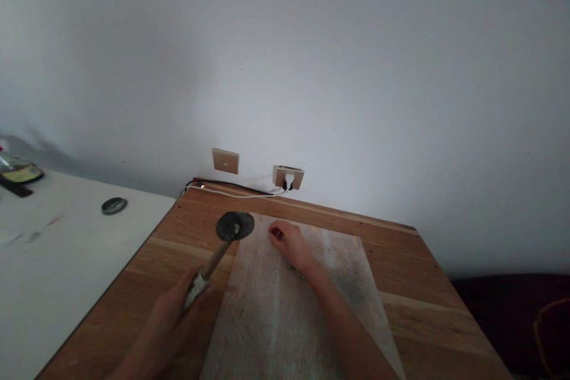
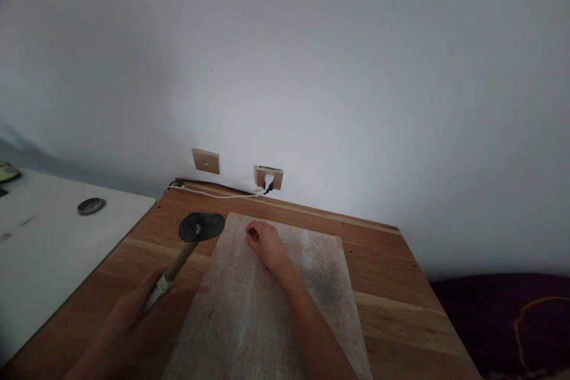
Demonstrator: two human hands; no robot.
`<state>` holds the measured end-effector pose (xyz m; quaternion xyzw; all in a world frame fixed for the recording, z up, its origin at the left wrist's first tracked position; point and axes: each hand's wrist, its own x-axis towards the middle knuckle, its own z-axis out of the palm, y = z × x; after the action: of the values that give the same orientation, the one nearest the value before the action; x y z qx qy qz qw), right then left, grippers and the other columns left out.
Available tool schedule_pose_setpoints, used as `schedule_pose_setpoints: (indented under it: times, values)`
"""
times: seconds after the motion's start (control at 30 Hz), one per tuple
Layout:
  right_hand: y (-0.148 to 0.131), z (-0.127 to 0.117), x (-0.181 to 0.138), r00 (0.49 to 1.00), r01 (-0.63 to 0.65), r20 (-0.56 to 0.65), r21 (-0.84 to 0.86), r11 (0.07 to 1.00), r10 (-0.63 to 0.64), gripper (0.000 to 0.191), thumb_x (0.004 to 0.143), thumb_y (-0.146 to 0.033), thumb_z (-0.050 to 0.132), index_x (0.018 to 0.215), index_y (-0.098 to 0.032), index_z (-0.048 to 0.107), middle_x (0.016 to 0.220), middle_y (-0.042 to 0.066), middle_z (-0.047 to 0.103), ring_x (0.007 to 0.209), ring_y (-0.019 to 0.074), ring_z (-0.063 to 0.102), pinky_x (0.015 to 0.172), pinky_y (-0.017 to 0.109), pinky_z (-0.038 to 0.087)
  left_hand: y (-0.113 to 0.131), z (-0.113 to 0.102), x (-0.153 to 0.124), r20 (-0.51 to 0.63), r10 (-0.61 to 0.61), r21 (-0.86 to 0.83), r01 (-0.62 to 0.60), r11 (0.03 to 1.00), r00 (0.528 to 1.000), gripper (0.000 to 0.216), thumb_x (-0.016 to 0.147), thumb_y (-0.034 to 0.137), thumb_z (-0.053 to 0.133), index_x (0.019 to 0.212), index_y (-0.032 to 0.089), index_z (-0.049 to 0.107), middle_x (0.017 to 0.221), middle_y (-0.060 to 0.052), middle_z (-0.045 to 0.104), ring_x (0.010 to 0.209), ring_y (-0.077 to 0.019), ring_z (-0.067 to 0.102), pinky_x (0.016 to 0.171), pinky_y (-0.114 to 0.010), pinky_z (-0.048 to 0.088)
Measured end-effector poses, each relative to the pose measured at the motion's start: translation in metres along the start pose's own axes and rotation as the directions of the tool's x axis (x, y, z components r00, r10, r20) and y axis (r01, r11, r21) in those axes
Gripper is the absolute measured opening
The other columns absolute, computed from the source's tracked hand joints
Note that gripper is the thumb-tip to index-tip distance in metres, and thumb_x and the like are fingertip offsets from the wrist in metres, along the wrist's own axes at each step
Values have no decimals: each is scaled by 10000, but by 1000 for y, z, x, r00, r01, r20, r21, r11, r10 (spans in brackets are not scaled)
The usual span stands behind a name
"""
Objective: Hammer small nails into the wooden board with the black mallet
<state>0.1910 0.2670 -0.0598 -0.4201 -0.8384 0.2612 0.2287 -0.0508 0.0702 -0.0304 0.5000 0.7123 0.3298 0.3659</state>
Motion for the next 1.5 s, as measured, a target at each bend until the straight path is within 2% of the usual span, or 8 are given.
schedule_pose_setpoints:
  times: [0.13,0.33,0.47,0.6,0.77,0.9,1.2,1.5]
  values:
    - [0,4,-2,1000,0,0,-29,1000,0,142,903,-72,613,959,-166,703,901,48,720,831,174,646,806,292,499,12,5,1,121,-11,-49,17,999,993,426,930,578,514,1145,242,665,871,-19,788,817,-258,761,689,-271,584]
    - [-1,-2,-4,1000,-23,-14,-71,997,22,61,880,-131,733,930,-149,702,945,79,703,942,213,632,880,324,494,30,21,16,100,47,70,-54,996,994,433,982,504,448,1263,215,606,1045,-78,779,989,-270,743,828,-303,553]
    - [5,-19,-15,996,-88,-43,-82,993,84,314,899,-192,734,1198,-133,657,1132,122,684,1001,217,641,912,345,504,38,29,28,187,39,223,-81,971,982,437,985,468,423,1290,202,588,1093,-108,772,1059,-291,729,866,-330,529]
    - [12,-44,-36,994,-102,30,-94,990,105,189,943,-175,644,1117,-128,700,1039,104,699,927,196,658,853,303,499,41,33,30,273,12,307,-99,947,962,391,983,442,417,1258,229,597,1102,-98,773,1074,-290,724,866,-318,514]
    - [2,-48,-50,979,-31,197,-114,993,53,167,831,-110,685,970,-164,760,920,70,709,864,194,646,785,272,456,34,40,30,178,49,221,-88,971,983,446,972,513,427,1282,236,587,1112,-94,776,1076,-306,724,873,-333,522]
    - [-7,-39,-41,970,1,240,-112,994,26,219,732,-1,651,842,-154,763,812,64,698,784,195,635,729,275,433,27,39,29,124,47,184,-70,980,991,457,968,528,442,1285,240,599,1125,-78,777,1094,-299,723,883,-318,531]
    - [15,-31,-19,999,-49,20,31,998,49,194,950,-133,576,1037,-168,746,977,78,765,869,184,702,827,287,519,21,32,26,127,-13,132,-4,991,992,511,951,546,442,1310,215,592,1117,-96,785,1081,-306,734,869,-322,546]
    - [19,-10,-21,997,-49,-60,67,997,53,167,925,-103,599,974,-208,719,970,59,763,909,198,726,850,303,554,23,43,29,137,1,157,-23,987,991,519,940,540,435,1300,198,585,1071,-104,781,1053,-306,733,862,-329,537]
